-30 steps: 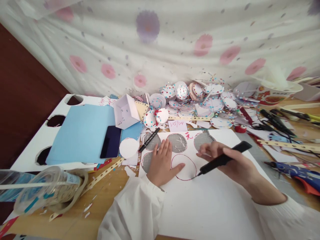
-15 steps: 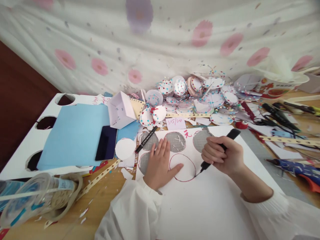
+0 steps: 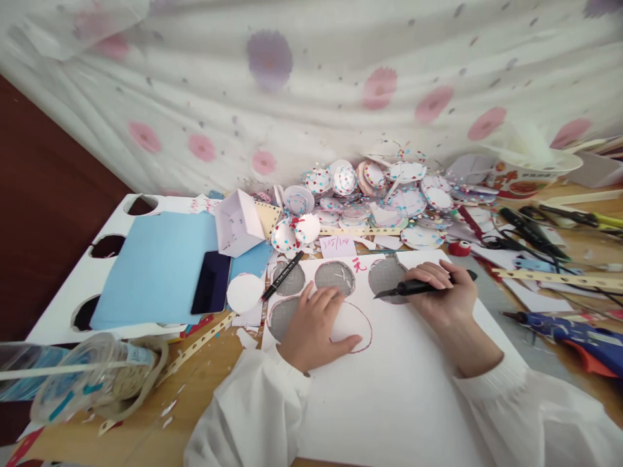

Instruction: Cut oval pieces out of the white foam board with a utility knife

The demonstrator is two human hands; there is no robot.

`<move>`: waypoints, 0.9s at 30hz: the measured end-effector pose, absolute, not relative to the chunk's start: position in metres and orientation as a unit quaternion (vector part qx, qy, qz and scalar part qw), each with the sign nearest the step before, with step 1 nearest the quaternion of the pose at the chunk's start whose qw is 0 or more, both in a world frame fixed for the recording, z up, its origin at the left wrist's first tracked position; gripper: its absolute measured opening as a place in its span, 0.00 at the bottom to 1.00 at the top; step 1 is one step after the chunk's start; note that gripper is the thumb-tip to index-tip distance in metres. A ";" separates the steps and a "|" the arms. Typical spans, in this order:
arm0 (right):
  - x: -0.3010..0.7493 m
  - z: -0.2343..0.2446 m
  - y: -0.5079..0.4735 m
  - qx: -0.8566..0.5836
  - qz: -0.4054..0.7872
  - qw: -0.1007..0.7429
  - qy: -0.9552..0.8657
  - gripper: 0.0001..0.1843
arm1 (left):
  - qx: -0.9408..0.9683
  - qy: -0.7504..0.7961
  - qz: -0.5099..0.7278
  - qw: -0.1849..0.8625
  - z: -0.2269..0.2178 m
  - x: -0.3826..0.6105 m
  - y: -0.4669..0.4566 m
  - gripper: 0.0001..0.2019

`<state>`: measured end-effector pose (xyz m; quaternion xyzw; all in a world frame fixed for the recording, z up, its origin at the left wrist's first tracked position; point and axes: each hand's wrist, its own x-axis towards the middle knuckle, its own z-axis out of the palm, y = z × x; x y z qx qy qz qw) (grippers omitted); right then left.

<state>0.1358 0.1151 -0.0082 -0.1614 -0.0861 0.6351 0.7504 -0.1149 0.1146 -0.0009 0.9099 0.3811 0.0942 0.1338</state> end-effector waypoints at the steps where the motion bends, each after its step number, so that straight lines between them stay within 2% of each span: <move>1: 0.137 -0.010 0.116 -0.154 0.632 0.755 -0.079 0.32 | 0.912 0.374 0.097 0.138 0.002 -0.111 0.114 0.37; 3: 0.137 -0.012 0.117 -0.141 0.632 0.759 -0.065 0.32 | 0.914 0.371 0.092 0.136 0.009 -0.102 0.115 0.42; 5: 0.137 -0.013 0.117 -0.130 0.634 0.760 -0.054 0.32 | 0.912 0.384 0.075 0.123 0.014 -0.093 0.118 0.44; 10: 0.137 -0.011 0.116 -0.109 0.646 0.755 -0.043 0.34 | 0.887 0.451 0.001 0.096 0.027 -0.073 0.129 0.32; 17: 0.139 -0.007 0.117 -0.098 0.651 0.752 -0.038 0.33 | 0.851 0.505 -0.030 0.142 0.027 -0.060 0.143 0.26; 27: 0.137 -0.002 0.117 -0.113 0.659 0.743 -0.035 0.31 | 0.823 0.532 0.005 0.198 0.014 -0.059 0.147 0.26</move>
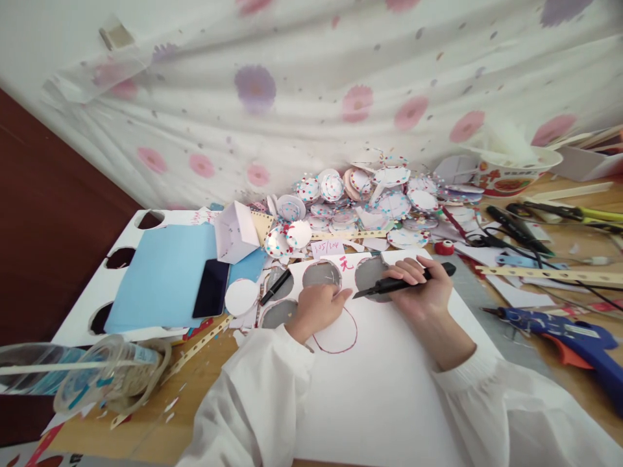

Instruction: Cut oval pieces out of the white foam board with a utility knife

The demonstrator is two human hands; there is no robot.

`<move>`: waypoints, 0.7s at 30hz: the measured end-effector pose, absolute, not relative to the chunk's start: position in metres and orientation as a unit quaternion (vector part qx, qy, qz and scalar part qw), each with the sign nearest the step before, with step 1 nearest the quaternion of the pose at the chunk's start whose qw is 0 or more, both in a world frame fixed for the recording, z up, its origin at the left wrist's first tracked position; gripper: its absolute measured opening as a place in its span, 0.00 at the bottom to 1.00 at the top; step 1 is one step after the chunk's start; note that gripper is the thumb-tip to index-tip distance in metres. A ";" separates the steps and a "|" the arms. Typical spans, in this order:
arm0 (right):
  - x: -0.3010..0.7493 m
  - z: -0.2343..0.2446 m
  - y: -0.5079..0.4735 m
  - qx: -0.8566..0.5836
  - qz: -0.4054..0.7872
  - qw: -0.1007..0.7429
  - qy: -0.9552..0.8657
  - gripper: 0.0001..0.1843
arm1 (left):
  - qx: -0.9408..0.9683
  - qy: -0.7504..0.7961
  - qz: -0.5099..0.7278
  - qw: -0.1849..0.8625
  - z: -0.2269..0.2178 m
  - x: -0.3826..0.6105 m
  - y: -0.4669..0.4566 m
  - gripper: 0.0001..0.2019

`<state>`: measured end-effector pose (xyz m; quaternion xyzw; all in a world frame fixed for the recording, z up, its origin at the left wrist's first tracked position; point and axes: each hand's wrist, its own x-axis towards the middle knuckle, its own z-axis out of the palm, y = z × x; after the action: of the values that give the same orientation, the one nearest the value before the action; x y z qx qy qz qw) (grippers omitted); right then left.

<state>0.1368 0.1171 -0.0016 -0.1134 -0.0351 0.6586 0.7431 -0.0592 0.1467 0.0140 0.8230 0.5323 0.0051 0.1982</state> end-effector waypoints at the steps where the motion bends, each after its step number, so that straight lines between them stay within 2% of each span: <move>1: 0.136 -0.001 0.117 -0.116 0.659 0.742 -0.035 0.30 | 0.820 0.535 0.008 0.201 0.014 -0.059 0.147 0.26; 10: 0.136 -0.001 0.117 -0.137 0.655 0.741 -0.061 0.30 | 0.826 0.523 0.028 0.208 0.010 -0.062 0.149 0.26; 15: 0.137 -0.005 0.119 -0.148 0.629 0.760 -0.066 0.31 | 0.855 0.485 0.061 0.174 0.018 -0.070 0.131 0.15; 21: 0.140 -0.019 0.126 -0.189 0.602 0.771 -0.082 0.16 | 0.842 0.512 0.108 0.130 0.008 -0.068 0.108 0.38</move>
<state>0.1396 0.1264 -0.0189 -0.1890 -0.0821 0.6021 0.7714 -0.0682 0.1080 0.0080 0.8419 0.5125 0.1083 0.1298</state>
